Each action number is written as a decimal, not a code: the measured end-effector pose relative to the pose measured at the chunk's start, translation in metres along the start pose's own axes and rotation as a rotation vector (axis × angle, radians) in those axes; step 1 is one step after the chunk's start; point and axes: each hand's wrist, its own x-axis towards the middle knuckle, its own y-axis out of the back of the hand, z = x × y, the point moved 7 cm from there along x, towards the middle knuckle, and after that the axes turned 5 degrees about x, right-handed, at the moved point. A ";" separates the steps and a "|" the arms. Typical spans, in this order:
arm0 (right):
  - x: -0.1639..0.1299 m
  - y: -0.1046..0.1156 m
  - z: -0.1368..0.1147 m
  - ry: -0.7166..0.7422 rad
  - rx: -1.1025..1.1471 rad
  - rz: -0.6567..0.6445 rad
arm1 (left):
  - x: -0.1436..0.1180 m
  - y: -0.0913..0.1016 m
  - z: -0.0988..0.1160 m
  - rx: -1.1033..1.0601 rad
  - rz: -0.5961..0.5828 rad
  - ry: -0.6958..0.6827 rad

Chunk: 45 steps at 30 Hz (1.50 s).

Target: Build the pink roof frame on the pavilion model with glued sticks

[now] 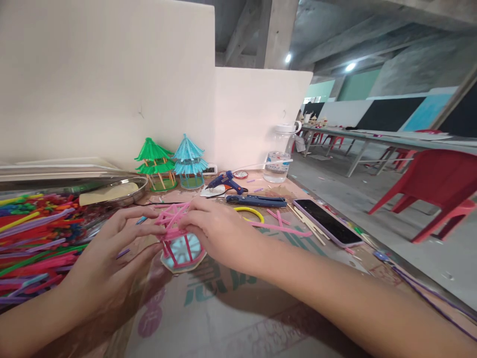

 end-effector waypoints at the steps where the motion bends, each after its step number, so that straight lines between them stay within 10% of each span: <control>1: 0.001 0.001 0.000 -0.005 -0.003 -0.005 | 0.000 0.000 -0.001 -0.010 -0.003 0.015; 10: 0.002 0.000 0.003 -0.060 -0.049 -0.108 | 0.000 0.000 -0.005 -0.048 0.009 0.054; 15: 0.004 0.016 0.002 -0.068 -0.030 0.006 | -0.016 -0.023 -0.032 -0.204 0.017 0.345; 24: -0.008 0.010 -0.004 -0.285 -0.101 -0.429 | -0.019 -0.059 -0.041 -0.485 -0.094 0.420; 30: -0.014 0.007 0.051 -0.493 -0.159 -0.514 | -0.022 -0.053 -0.062 -0.318 -0.021 0.481; 34: -0.020 0.029 0.109 -0.761 -0.320 -0.351 | -0.025 -0.058 -0.057 -0.332 -0.022 0.455; 45: -0.010 0.009 0.209 -0.915 -0.152 -0.210 | -0.024 -0.065 -0.059 -0.381 -0.019 0.456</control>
